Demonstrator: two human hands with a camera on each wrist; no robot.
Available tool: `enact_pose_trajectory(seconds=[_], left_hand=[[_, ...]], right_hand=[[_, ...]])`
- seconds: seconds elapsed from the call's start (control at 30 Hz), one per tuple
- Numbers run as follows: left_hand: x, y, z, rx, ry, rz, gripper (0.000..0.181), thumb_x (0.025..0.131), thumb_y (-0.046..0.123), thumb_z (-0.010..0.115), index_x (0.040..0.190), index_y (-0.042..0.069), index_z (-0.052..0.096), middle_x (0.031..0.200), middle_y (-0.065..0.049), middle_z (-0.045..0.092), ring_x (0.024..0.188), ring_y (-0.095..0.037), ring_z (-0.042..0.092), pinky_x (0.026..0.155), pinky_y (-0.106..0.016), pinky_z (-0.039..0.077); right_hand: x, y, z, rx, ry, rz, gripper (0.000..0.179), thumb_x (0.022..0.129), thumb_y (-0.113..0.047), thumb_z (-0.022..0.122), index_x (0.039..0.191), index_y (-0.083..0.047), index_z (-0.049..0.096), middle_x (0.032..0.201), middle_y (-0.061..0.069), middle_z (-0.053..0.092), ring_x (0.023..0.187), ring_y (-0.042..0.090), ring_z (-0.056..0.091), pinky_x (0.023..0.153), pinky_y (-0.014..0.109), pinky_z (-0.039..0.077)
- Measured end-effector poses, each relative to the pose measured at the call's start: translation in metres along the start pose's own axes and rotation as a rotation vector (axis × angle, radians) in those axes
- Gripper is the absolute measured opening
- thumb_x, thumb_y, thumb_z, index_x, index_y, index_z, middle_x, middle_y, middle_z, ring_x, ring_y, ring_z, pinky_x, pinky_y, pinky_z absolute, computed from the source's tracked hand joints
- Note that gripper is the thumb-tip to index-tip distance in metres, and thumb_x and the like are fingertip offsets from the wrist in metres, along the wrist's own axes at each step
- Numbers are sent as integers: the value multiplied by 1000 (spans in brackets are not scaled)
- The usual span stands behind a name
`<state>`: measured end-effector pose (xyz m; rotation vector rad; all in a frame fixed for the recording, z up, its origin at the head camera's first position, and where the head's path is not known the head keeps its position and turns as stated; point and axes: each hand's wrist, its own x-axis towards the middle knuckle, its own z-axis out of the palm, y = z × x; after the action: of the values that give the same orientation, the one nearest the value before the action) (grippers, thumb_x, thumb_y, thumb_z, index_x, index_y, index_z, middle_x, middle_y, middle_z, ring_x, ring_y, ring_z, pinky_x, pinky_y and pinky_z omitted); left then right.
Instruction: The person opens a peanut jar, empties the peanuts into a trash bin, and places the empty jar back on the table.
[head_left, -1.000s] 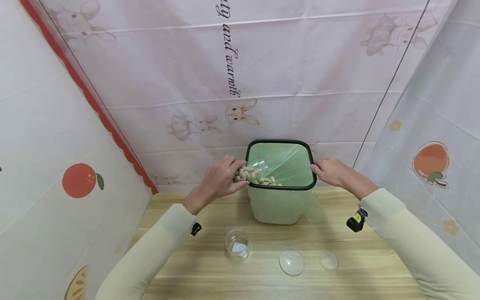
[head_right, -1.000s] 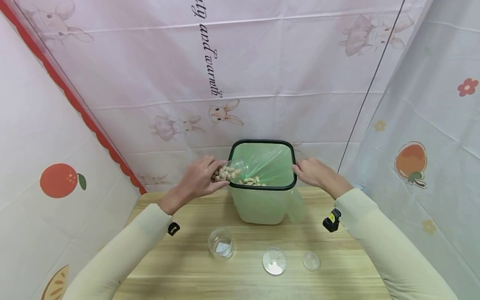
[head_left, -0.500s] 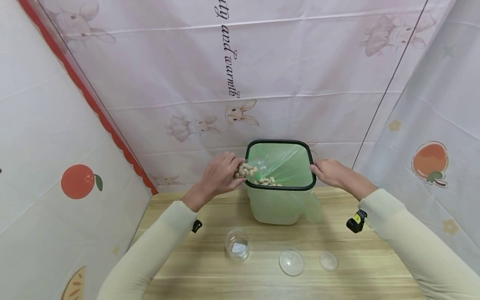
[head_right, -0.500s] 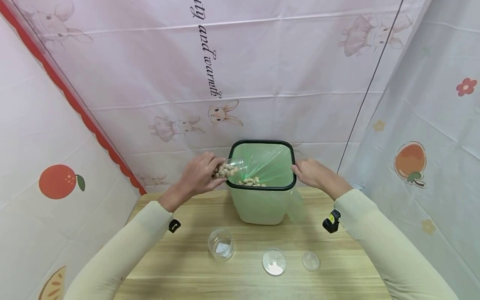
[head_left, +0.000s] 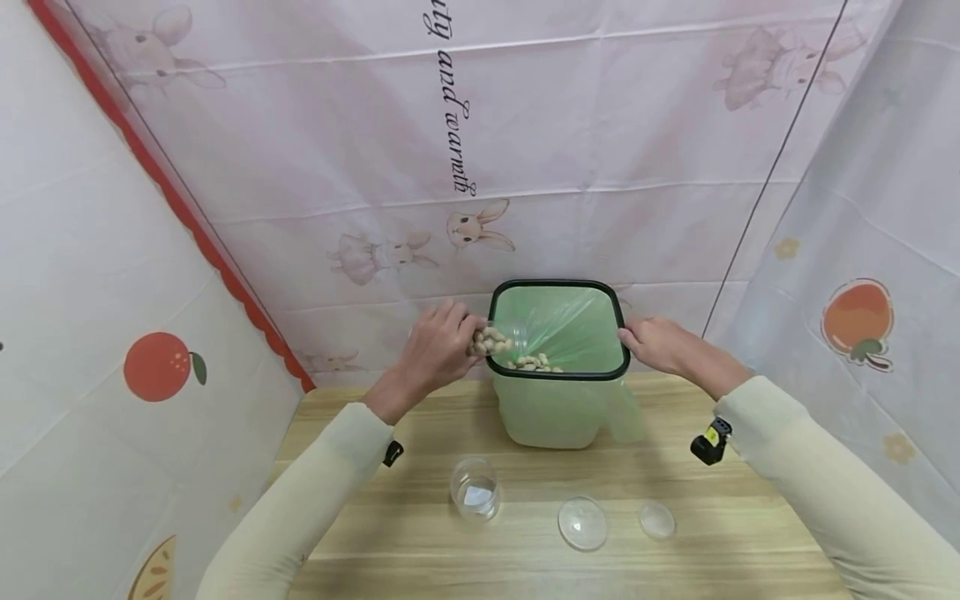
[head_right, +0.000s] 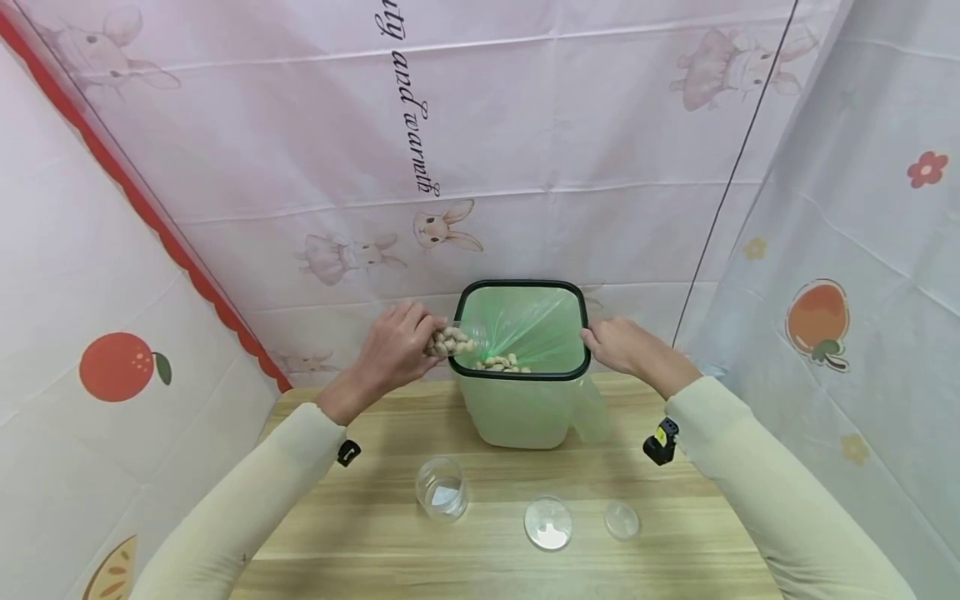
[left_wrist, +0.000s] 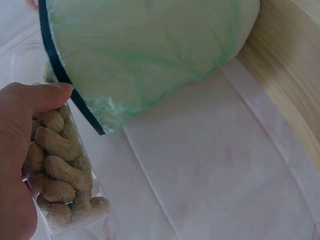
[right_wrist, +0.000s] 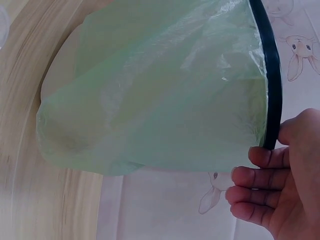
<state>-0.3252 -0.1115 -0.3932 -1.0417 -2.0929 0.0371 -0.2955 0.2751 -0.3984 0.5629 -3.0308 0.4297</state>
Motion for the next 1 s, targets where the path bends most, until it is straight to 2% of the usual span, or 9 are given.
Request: enact_pose_trajectory(seconds=[0.1, 0.27, 0.53, 0.67, 0.87, 1.0], left_hand=[[-1, 1, 2, 27, 13, 4, 22, 82, 25, 81, 92, 8, 70, 86, -6, 62, 75, -23, 51, 64, -34, 44], [-1, 2, 5, 52, 39, 8, 14, 87, 20, 75, 94, 8, 71, 86, -6, 64, 76, -24, 54, 63, -36, 46], [2, 4, 6, 85, 54, 26, 16, 89, 17, 75, 102, 9, 73, 88, -6, 65, 77, -24, 54, 64, -35, 46], [3, 4, 5, 90, 49, 29, 12, 91, 15, 73, 100, 7, 71, 87, -6, 64, 77, -24, 52, 64, -35, 45], [3, 4, 7, 118, 46, 26, 15, 103, 19, 63, 95, 6, 66, 82, -7, 58, 72, -23, 46, 62, -34, 41], [4, 5, 8, 128, 53, 29, 14, 105, 16, 58, 100, 6, 68, 83, -7, 57, 73, -23, 46, 64, -33, 39]], right_hand=[[-1, -2, 0, 5, -6, 1, 34, 110, -21, 42, 106, 3, 66, 100, 21, 74, 105, 44, 70, 90, 58, 54], [-1, -3, 0, 7, -9, 1, 34, 110, -21, 42, 106, 3, 66, 99, 20, 74, 104, 44, 71, 89, 57, 54], [-3, -2, 1, 5, -5, 13, 37, 111, -21, 40, 113, 6, 66, 106, 25, 74, 109, 47, 69, 92, 59, 54], [-2, -2, 1, 0, -1, 7, 37, 111, -20, 40, 113, 7, 65, 106, 26, 73, 110, 48, 69, 93, 60, 54], [-2, -1, 2, -11, 4, -4, 36, 110, -19, 40, 108, 6, 65, 100, 25, 73, 105, 48, 70, 90, 59, 54], [-2, -1, 1, -10, 0, -3, 36, 110, -20, 40, 109, 6, 65, 102, 26, 73, 107, 48, 69, 91, 60, 54]])
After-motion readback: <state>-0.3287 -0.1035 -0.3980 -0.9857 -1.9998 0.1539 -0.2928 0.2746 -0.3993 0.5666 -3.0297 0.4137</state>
